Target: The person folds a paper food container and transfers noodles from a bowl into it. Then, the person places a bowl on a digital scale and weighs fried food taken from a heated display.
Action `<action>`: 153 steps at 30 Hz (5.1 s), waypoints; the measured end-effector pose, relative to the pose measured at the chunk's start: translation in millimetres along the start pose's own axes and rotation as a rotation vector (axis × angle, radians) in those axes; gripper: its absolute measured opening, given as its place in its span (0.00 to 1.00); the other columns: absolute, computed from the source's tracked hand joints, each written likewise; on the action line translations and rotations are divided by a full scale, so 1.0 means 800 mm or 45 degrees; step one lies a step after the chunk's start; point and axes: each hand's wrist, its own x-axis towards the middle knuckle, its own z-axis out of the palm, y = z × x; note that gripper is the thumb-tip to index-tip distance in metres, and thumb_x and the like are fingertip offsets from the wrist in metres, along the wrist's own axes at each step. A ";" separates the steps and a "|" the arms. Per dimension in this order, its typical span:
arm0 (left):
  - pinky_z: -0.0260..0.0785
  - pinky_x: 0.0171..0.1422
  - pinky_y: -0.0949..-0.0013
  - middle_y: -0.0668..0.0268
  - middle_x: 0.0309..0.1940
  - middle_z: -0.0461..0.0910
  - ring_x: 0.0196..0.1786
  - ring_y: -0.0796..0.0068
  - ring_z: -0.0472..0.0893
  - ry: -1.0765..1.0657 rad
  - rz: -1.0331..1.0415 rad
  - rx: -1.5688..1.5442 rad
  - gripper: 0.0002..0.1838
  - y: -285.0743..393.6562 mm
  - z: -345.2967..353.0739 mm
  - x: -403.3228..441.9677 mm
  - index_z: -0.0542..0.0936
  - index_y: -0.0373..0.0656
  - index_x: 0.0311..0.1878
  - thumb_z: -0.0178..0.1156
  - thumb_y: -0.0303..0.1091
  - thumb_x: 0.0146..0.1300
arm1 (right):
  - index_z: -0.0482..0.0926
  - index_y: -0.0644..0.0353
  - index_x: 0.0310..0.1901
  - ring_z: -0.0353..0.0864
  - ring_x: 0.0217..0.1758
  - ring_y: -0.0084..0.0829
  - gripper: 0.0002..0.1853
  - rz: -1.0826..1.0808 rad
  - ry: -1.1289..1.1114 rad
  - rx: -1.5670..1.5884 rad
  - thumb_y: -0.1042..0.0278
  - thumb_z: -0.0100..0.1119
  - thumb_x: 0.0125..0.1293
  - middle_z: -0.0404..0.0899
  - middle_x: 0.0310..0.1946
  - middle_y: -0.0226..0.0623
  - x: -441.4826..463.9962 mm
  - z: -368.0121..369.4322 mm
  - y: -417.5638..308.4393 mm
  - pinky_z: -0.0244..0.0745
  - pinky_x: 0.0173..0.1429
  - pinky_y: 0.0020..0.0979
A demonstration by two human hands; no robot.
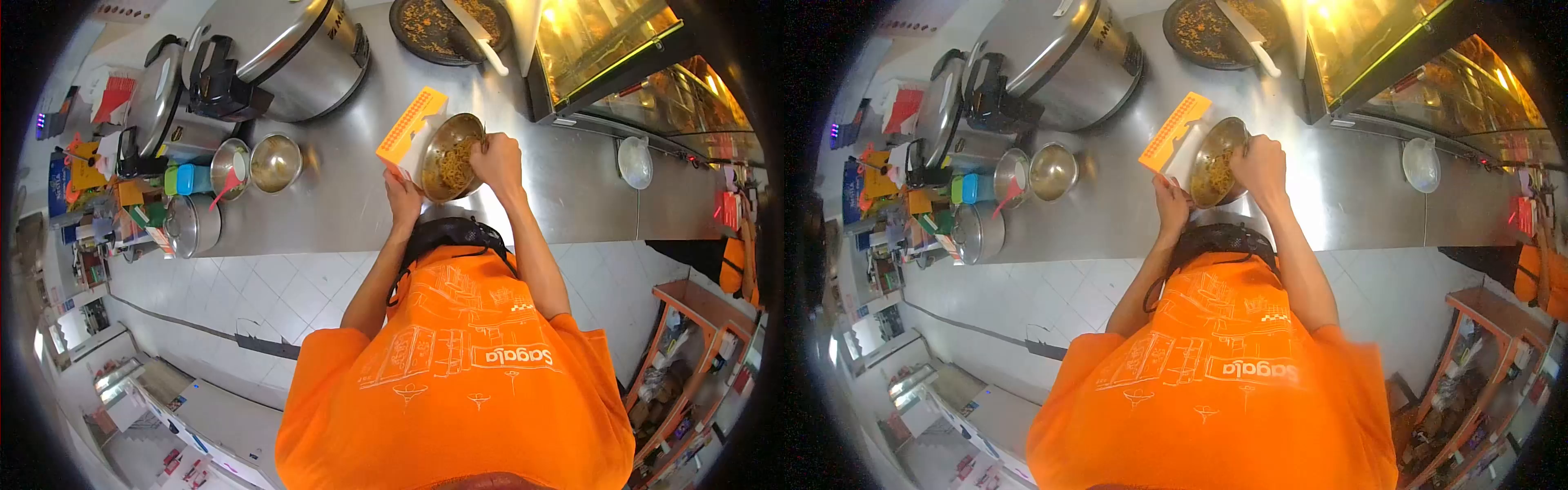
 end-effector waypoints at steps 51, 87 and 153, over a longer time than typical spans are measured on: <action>0.82 0.34 0.70 0.60 0.30 0.78 0.28 0.68 0.83 -0.606 -1.087 -0.630 0.14 0.146 -0.147 0.052 0.73 0.31 0.52 0.59 0.29 0.68 | 0.86 0.59 0.41 0.87 0.43 0.54 0.08 -0.868 -0.973 -0.412 0.69 0.60 0.66 0.86 0.36 0.52 0.058 0.040 0.062 0.83 0.48 0.49; 0.72 0.32 0.52 0.48 0.20 0.78 0.24 0.45 0.79 0.302 0.209 0.719 0.05 0.244 -0.077 -0.041 0.76 0.35 0.33 0.62 0.25 0.55 | 0.81 0.69 0.33 0.87 0.34 0.56 0.09 -0.738 -0.549 0.054 0.71 0.58 0.64 0.84 0.30 0.56 -0.067 0.055 0.007 0.84 0.37 0.47; 0.68 0.34 0.45 0.46 0.22 0.76 0.27 0.39 0.79 0.197 0.267 0.750 0.05 0.280 -0.131 -0.072 0.72 0.35 0.36 0.57 0.22 0.58 | 0.83 0.65 0.37 0.90 0.32 0.45 0.07 -0.733 -0.445 -0.262 0.72 0.58 0.66 0.86 0.29 0.47 -0.067 0.045 -0.027 0.86 0.37 0.44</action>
